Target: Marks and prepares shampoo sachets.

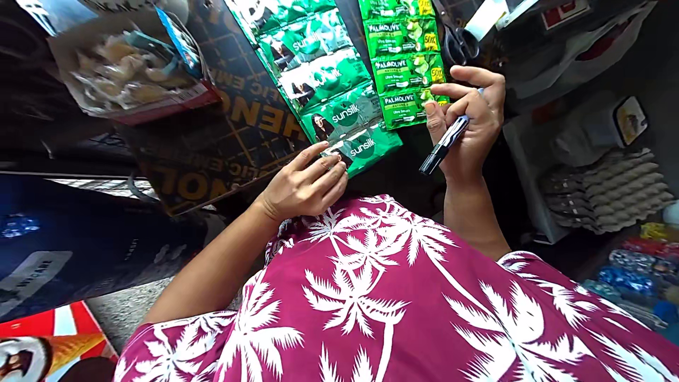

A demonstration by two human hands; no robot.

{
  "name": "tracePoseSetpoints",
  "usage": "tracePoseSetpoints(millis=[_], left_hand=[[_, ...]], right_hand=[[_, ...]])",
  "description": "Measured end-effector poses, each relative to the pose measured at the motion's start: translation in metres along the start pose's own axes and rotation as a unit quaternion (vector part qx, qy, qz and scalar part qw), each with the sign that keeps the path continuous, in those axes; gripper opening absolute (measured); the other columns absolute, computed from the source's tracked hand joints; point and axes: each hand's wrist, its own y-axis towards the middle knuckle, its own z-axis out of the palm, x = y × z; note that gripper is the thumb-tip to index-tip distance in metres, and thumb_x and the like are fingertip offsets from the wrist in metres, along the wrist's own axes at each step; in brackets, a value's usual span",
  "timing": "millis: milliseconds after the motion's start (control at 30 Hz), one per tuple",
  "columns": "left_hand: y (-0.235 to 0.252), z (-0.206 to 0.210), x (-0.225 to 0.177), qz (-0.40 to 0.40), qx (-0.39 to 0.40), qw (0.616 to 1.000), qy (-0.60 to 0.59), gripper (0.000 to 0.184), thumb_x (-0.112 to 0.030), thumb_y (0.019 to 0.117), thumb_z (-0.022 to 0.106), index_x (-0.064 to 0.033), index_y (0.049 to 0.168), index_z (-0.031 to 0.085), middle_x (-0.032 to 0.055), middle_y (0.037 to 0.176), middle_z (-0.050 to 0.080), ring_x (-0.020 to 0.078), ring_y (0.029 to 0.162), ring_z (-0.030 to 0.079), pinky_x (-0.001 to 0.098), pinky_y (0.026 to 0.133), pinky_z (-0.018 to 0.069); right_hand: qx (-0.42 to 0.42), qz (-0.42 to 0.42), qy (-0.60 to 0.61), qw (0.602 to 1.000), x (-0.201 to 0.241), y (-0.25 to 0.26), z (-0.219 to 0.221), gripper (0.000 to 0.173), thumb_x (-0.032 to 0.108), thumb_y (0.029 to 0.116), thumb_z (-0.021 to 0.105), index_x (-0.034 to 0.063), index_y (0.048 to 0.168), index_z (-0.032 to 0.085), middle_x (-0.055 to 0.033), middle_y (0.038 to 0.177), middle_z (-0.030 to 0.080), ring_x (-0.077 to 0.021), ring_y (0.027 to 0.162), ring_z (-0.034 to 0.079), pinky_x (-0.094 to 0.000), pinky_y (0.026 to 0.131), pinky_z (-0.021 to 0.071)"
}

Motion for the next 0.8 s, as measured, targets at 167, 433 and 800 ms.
tracePoseSetpoints(millis=[167, 433, 800], left_hand=[[0.034, -0.021, 0.012, -0.203, -0.113, 0.968, -0.092, 0.011, -0.006, 0.0954, 0.067, 0.0028, 0.098, 0.072, 0.0183, 0.092, 0.075, 0.0256, 0.086, 0.074, 0.0354, 0.077, 0.0592], [0.039, -0.025, 0.053, -0.560, -0.121, 0.768, -0.284, 0.011, -0.015, 0.0945, 0.068, -0.0054, 0.100, 0.068, -0.0051, 0.083, 0.070, -0.0004, 0.065, 0.065, 0.0194, 0.061, 0.0574], [0.053, -0.034, 0.007, -0.348, -0.046, 0.863, -0.363, 0.033, -0.024, 0.1067, 0.051, -0.0013, 0.088, 0.067, -0.0019, 0.072, 0.065, 0.0006, 0.063, 0.062, 0.0191, 0.061, 0.0549]], right_hand=[[-0.017, -0.018, 0.020, 0.999, 0.000, 0.005, -0.006, 0.029, 0.011, 0.0947, 0.072, 0.0027, 0.073, 0.054, -0.0237, 0.121, 0.062, -0.0211, 0.107, 0.066, -0.0294, 0.089, 0.0555], [-0.018, -0.010, 0.023, 1.000, -0.003, 0.008, -0.005, 0.031, 0.011, 0.0948, 0.072, 0.0027, 0.072, 0.053, -0.0229, 0.123, 0.060, -0.0166, 0.101, 0.066, -0.0254, 0.082, 0.0558], [-0.037, -0.028, 0.007, 0.999, 0.001, 0.015, 0.005, 0.027, 0.010, 0.0916, 0.075, 0.0015, 0.075, 0.056, -0.0247, 0.120, 0.061, -0.0231, 0.107, 0.067, -0.0304, 0.087, 0.0580]])
